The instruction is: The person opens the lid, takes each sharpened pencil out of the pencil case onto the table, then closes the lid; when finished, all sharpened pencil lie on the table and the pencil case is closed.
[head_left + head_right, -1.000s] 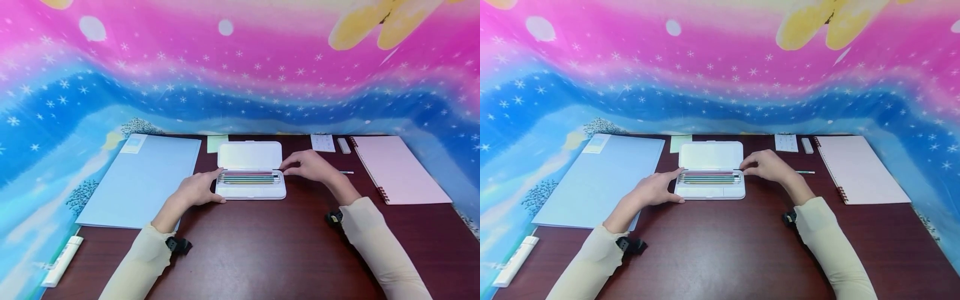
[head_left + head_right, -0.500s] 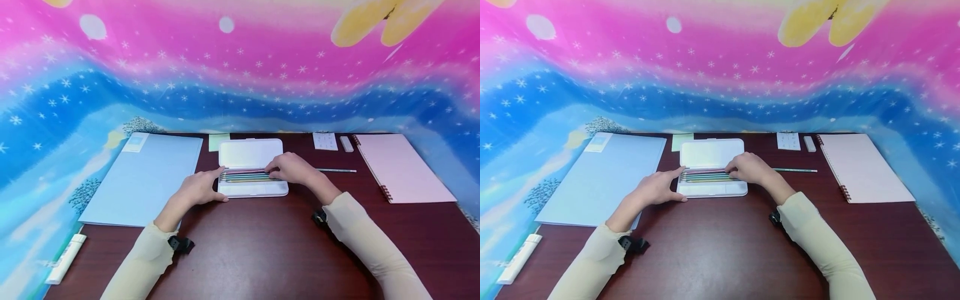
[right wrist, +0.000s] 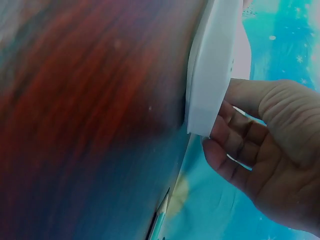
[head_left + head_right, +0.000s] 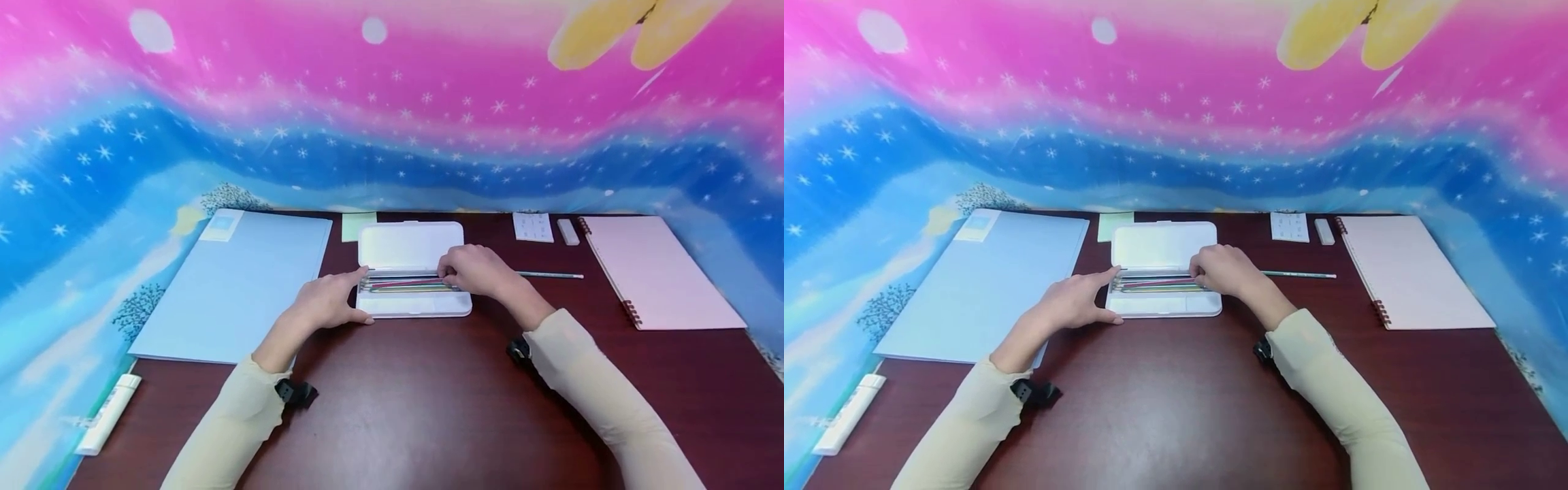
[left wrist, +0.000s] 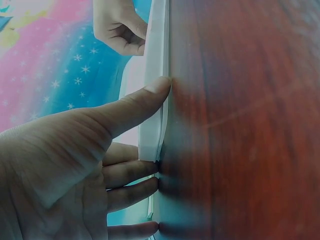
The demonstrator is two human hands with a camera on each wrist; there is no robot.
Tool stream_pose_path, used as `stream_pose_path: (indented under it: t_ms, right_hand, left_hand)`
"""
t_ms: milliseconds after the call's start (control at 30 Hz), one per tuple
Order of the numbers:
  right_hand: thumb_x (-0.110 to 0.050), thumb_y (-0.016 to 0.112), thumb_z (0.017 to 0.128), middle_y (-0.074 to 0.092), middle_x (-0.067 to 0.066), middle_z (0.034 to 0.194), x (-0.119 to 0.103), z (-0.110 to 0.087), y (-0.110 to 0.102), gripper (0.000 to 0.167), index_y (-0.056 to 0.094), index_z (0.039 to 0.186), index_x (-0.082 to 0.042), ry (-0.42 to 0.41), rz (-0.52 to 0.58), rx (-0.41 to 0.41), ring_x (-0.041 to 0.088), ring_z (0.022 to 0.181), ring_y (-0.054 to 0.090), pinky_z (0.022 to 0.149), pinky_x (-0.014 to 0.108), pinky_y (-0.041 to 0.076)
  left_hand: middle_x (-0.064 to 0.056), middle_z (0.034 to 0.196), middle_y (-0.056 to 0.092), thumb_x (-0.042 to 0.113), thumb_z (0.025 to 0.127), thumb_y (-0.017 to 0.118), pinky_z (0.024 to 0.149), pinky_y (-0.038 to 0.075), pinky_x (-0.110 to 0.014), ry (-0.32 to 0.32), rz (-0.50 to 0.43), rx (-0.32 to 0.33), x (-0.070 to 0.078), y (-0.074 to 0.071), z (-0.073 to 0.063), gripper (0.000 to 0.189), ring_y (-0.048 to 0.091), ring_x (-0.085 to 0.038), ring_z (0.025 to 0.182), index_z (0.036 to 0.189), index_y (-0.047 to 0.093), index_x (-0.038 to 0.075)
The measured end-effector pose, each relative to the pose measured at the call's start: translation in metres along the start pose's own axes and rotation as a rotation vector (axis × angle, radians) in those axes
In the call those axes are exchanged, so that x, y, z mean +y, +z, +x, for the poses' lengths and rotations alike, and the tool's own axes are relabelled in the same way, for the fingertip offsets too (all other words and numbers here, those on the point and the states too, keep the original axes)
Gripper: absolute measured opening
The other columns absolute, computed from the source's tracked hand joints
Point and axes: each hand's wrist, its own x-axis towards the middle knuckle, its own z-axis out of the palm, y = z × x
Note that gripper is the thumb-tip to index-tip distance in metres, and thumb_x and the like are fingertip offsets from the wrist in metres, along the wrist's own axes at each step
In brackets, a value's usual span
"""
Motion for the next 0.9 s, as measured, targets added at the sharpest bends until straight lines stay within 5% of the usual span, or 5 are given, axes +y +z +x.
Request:
stream_pose_path:
  t_ms: [200, 467, 900]
  right_hand:
    - [-0.023, 0.074, 0.094, 0.075, -0.003, 0.102, 0.008, -0.005, -0.003, 0.007, 0.079, 0.099, -0.023, 0.029, -0.027, 0.026, 0.015, 0.082, 0.062, 0.070, 0.035, 0.052]
    - [-0.014, 0.072, 0.094, 0.075, 0.003, 0.106, 0.022, -0.013, -0.009, 0.012, 0.078, 0.105, -0.017, -0.005, 0.089, 0.122, 0.020, 0.091, 0.065, 0.087, 0.043, 0.054]
    - [-0.016, 0.075, 0.092, 0.079, 0.004, 0.099, 0.078, -0.056, -0.023, 0.009, 0.082, 0.098, -0.019, 0.012, 0.131, 0.257, 0.020, 0.085, 0.069, 0.075, 0.039, 0.051]
  left_hand:
    - [-0.010, 0.153, 0.052, 0.061, 0.080, 0.078, 0.098, 0.052, -0.053, 0.018, 0.003, -0.012, 0.000, -0.003, 0.006, 0.103, 0.058, -0.030, 0.131, 0.161, 0.031, 0.020]
    - [-0.010, 0.153, 0.052, 0.060, 0.079, 0.079, 0.099, 0.051, -0.054, -0.001, -0.007, -0.021, -0.005, -0.001, 0.002, 0.104, 0.058, -0.030, 0.131, 0.161, 0.031, 0.018]
    - [-0.010, 0.153, 0.053, 0.059, 0.080, 0.079, 0.099, 0.050, -0.054, 0.001, -0.011, -0.018, -0.003, 0.000, 0.001, 0.103, 0.058, -0.030, 0.130, 0.161, 0.030, 0.019]
